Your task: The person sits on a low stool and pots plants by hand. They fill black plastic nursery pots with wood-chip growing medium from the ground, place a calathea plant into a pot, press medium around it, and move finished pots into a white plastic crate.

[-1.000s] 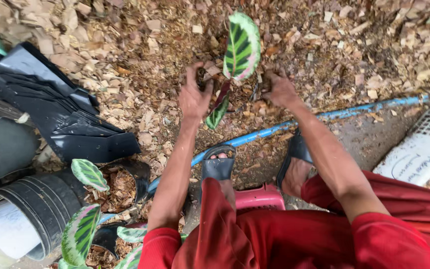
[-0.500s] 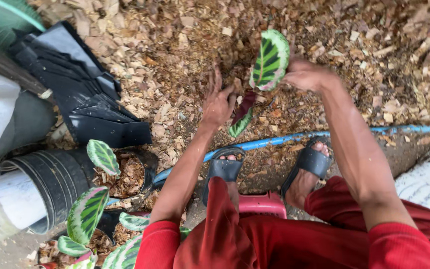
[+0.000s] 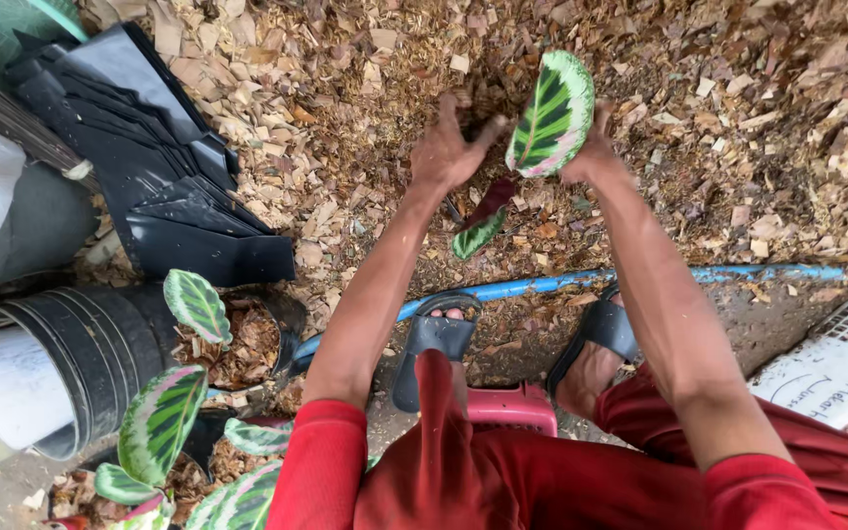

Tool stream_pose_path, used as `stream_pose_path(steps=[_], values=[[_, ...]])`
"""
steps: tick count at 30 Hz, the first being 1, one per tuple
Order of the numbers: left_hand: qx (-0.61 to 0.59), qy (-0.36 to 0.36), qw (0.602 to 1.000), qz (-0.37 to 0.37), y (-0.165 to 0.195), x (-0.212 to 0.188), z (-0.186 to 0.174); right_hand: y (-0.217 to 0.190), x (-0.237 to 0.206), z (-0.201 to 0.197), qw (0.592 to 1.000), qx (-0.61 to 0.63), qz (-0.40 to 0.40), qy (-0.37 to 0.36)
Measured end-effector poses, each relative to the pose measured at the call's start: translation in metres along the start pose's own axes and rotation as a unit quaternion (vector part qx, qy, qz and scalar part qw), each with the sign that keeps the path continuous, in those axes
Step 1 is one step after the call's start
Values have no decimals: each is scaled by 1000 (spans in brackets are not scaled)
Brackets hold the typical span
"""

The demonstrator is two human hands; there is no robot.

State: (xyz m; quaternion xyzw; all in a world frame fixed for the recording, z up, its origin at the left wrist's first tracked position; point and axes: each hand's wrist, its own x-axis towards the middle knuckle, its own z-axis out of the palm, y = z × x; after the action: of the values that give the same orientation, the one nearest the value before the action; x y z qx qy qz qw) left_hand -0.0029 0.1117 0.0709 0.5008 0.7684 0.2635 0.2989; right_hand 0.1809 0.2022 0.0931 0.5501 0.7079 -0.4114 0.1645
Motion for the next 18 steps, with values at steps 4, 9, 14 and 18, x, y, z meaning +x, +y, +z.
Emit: stream_pose_path(steps=[4, 9, 14, 18], values=[[178, -107, 973, -98, 11, 5, -2, -9, 1, -4, 999, 8, 37, 11], [131, -183, 955, -192, 1, 6, 3, -9, -12, 8, 990, -56, 122, 37], [74, -123, 977, -156, -10, -2, 12, 17, -32, 24, 998, -1, 51, 27], [68, -101, 979, -161, -23, -15, 13, 34, -39, 56, 986, 68, 149, 41]])
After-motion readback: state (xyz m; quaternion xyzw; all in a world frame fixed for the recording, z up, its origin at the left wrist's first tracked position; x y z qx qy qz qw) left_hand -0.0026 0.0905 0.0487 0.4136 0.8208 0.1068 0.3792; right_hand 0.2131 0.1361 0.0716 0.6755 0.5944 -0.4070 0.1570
